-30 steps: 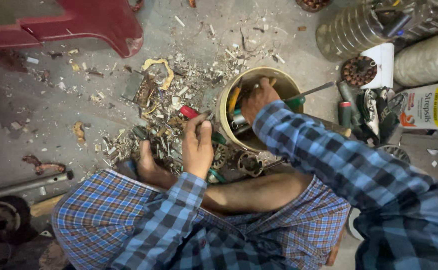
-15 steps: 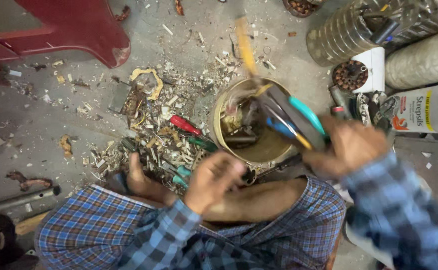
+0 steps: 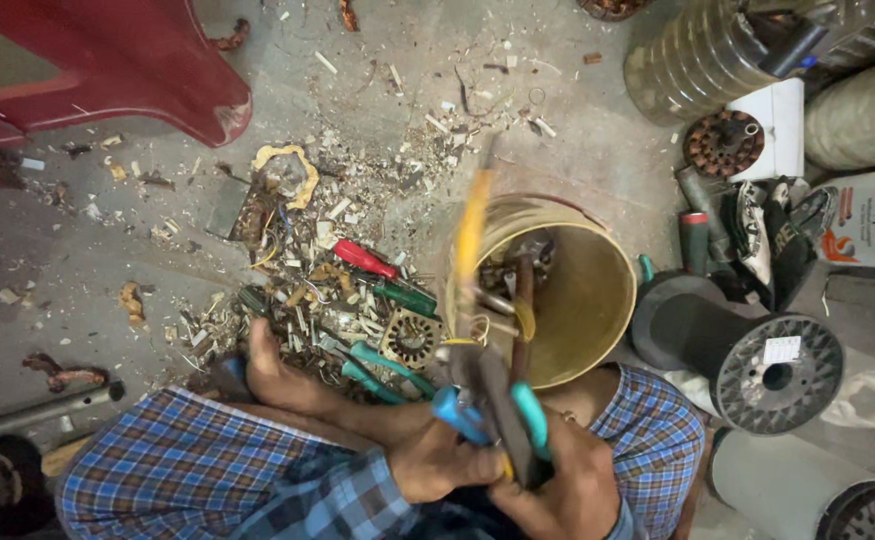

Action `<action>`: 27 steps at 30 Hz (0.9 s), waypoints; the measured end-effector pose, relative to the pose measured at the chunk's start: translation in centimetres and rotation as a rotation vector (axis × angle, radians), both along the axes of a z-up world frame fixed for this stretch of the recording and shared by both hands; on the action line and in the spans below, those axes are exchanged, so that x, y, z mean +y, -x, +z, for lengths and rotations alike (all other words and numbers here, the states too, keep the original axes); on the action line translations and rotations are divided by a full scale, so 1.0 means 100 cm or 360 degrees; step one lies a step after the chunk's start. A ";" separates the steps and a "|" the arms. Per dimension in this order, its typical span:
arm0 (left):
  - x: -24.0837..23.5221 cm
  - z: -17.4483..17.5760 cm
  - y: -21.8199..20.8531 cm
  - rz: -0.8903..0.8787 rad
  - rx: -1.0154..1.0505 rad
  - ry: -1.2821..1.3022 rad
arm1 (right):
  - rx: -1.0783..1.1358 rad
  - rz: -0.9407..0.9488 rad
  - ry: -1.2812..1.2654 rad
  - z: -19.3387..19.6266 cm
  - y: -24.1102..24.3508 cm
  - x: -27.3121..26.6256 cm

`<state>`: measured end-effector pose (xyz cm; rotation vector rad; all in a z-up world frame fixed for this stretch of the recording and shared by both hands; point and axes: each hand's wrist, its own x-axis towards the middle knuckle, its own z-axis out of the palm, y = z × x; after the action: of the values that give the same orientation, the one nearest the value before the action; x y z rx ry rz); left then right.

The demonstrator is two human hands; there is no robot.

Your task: The person disassembles small electronic components and motor parts, using pliers, a screwdriver, and a wire cutter to remove wires and extract copper coils from metal housings.

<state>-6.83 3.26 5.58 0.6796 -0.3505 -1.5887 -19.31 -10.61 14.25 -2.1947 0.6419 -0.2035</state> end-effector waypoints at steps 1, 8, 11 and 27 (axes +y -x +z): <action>0.001 0.004 -0.004 -0.0031 0.0016 0.0050 | -0.0020 0.0032 0.0105 0.003 -0.003 0.001; 0.017 0.048 -0.066 0.0026 -0.0597 0.0274 | -0.0114 0.0175 0.0658 0.016 -0.014 0.013; 0.032 0.075 -0.102 0.0218 -0.1097 0.0375 | -0.0140 0.0129 0.0493 0.017 -0.007 0.017; 0.024 0.039 -0.085 0.0193 -0.0841 0.0012 | -0.0623 -0.0065 -0.0216 -0.009 -0.039 0.041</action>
<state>1.68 5.62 9.49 1.0944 -0.6877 -1.2754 -15.42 -6.54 13.38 -1.9386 0.4650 -0.5775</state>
